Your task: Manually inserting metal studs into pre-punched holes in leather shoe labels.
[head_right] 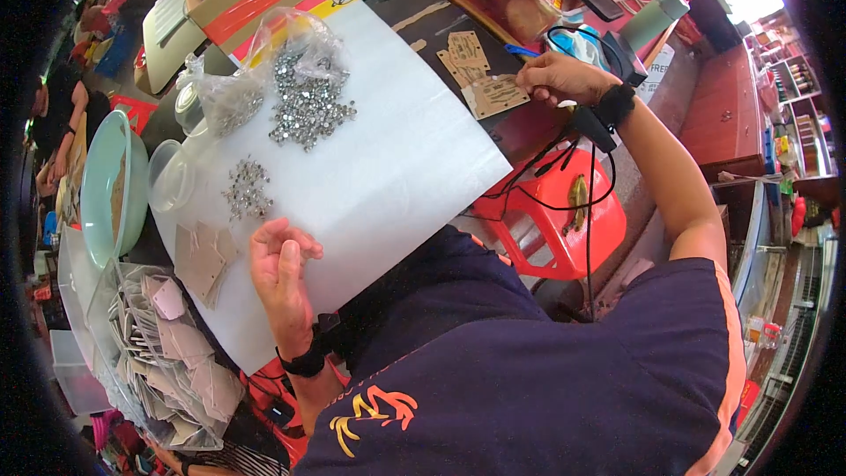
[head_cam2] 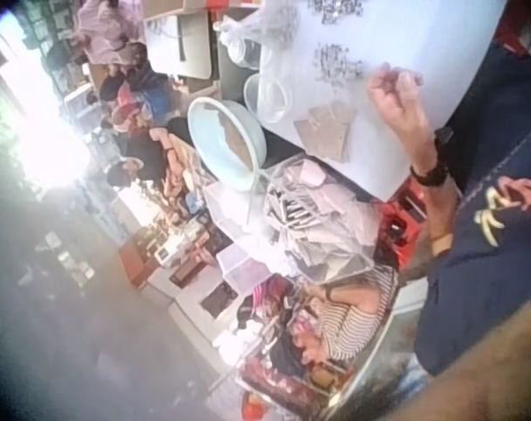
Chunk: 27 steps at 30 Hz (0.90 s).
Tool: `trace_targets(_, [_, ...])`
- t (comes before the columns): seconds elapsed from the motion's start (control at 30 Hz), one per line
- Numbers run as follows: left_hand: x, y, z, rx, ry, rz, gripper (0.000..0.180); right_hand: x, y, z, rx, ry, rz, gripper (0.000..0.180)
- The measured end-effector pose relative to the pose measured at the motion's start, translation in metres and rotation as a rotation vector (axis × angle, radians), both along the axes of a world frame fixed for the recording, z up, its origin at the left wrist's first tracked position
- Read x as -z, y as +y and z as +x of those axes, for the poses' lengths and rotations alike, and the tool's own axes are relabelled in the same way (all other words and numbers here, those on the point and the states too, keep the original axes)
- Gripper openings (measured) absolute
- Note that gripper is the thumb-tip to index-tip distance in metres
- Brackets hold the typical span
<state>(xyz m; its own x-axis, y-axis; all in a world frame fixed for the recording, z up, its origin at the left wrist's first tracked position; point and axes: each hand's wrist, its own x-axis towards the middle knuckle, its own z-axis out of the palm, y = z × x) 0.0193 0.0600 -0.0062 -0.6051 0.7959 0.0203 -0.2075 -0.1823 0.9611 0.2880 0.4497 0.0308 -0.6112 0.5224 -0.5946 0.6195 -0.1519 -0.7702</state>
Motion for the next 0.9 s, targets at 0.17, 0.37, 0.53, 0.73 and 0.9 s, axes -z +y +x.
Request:
trace_targets(0.17, [-0.001, -0.001, 0.001, 0.002, 0.018, -0.019, 0.023, -0.005, 0.009, -0.014, -0.065, -0.207, 0.087, 0.019])
trace_targets(0.37, [0.001, -0.002, 0.002, -0.008, 0.005, -0.026, 0.023, -0.012, 0.003, -0.028, -0.113, -0.307, 0.160, 0.020])
trace_targets(0.53, [0.002, 0.000, 0.002, -0.004, -0.013, -0.024, 0.022, -0.011, 0.005, -0.031, -0.139, -0.337, 0.211, 0.018])
trace_targets(0.73, [0.000, 0.000, 0.002, -0.042, -0.025, -0.029, 0.025, -0.023, -0.004, -0.049, -0.277, -0.475, 0.314, 0.019])
trace_targets(0.9, [0.001, 0.000, 0.000, -0.053, -0.036, -0.021, 0.023, -0.014, 0.003, -0.036, -0.215, -0.405, 0.259, 0.020])
